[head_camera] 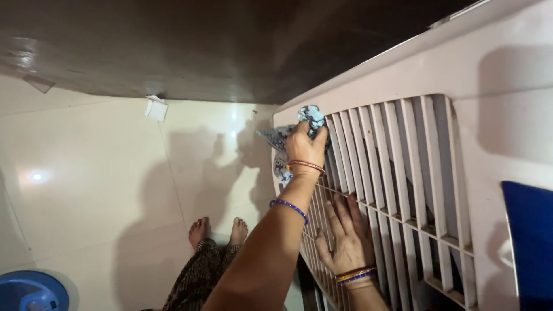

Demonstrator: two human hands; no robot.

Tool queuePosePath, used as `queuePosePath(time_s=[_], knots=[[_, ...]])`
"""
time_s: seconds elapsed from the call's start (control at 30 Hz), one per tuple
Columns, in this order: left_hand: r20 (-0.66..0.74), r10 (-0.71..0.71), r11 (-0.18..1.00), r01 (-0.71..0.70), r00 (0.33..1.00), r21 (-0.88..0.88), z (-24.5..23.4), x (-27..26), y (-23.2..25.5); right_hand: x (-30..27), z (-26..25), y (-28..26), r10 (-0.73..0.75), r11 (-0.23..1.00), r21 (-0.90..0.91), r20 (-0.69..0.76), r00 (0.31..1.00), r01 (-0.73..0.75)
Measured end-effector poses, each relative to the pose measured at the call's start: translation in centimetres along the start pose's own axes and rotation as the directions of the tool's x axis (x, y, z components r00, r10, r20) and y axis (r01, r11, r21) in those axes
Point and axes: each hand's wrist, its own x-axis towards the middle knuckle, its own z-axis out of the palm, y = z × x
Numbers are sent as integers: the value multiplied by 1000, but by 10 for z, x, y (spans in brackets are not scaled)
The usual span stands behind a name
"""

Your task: The person wipes the front grille and control panel of a white and blue air cooler using a patterned cloth. They systematically clean the slats and the area around the control knobs.

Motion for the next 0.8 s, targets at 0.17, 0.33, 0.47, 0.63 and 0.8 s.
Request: queuePosePath(time_s=[0.17, 0.33, 0.47, 0.63, 0.8], knots=[[-77, -248, 945, 223, 966, -239, 5, -6, 7, -2, 4, 2, -19, 999, 40, -23, 1000, 20], [-131, -175, 963, 142, 976, -230, 5, -4, 5, 0, 3, 0, -27, 998, 49, -18, 999, 28], [-20, -330, 929, 321, 944, -185, -4, -10, 11, -5, 7, 7, -35, 997, 68, -25, 999, 36], [-1, -219, 921, 207, 976, -332, 33, -87, -117, 1, 20, 9, -64, 997, 37, -105, 992, 69], [132, -307, 745, 324, 943, -583, -12, -69, -50, -10, 5, -1, -38, 999, 6, -26, 999, 38]])
